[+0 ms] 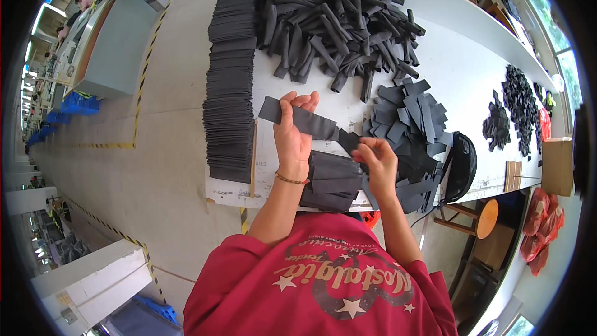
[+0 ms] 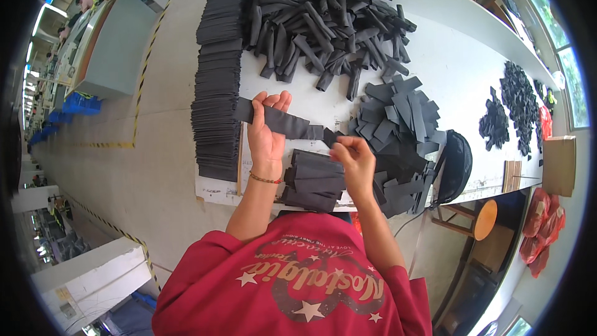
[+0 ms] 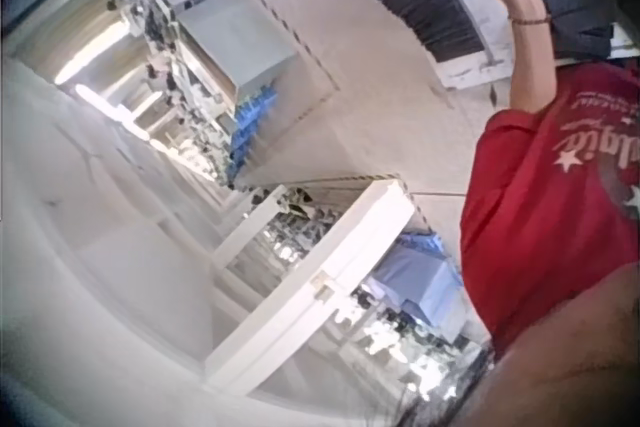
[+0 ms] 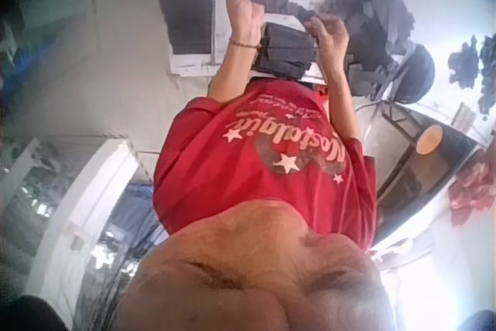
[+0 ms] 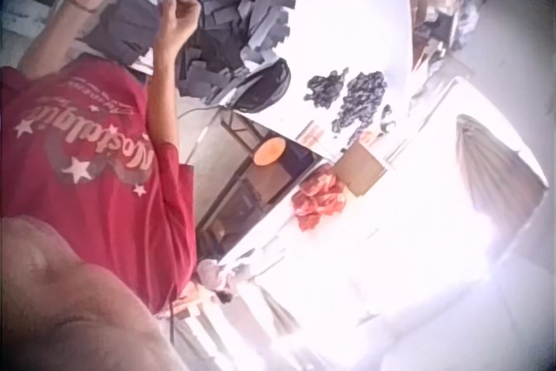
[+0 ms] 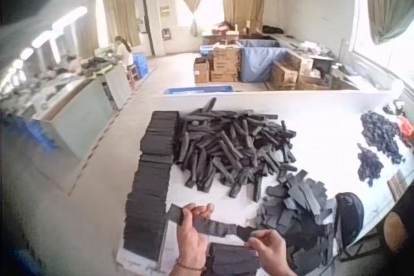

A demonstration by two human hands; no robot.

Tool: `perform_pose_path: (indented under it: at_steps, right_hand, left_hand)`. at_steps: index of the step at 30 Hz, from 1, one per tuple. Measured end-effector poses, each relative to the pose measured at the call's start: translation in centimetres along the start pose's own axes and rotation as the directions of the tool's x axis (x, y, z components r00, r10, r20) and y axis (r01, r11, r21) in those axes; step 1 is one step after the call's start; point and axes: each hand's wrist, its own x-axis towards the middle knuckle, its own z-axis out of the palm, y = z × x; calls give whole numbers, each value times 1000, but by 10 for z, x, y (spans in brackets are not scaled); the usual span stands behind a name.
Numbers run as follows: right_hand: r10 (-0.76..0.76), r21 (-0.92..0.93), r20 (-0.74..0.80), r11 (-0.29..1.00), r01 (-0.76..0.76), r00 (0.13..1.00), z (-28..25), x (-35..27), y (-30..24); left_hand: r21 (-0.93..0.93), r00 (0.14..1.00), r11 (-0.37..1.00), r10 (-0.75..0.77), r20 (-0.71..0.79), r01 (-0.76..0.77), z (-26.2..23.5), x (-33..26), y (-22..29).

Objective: Sorting and inspecting grey foam or rubber strips on an industrial workbench.

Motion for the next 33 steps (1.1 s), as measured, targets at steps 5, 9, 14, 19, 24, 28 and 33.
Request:
perform_pose_path:
  at_steps: [5, 9, 14, 19, 24, 28, 33]
  right_hand:
    - [110, -4, 260, 994, -113, 959, 54, 12, -8]
    - [-6, -271, 260, 960, 78, 966, 39, 11, 1]
    - [2, -308, 213, 949, 65, 977, -17, 31, 30]
    - [186, 6, 387, 979, -204, 903, 46, 14, -18]
    - [-400, -179, 225, 880, 441, 889, 60, 10, -10]
    - [-629, -373, 339, 593, 714, 700, 40, 23, -5]
    - [-350, -90, 230, 921, 378, 908, 29, 37, 4]
  left_hand:
    - [22, 999, 999, -35, -12, 35, 7, -6, -13]
    - [-34, 997, 997, -67, -39, 65, -3, -9, -18]
    - [-48, 986, 986, 158, -54, -160, -3, 28, 22]
    - [-59, 1000, 998, 17, -22, -18, -8, 15, 10]
    - [-20, 982, 984, -176, -71, 175, -8, 6, -4]
    - [74, 888, 916, -359, -288, 394, -19, -9, -7]
    - [208, 928, 944, -180, -327, 257, -27, -13, -13]
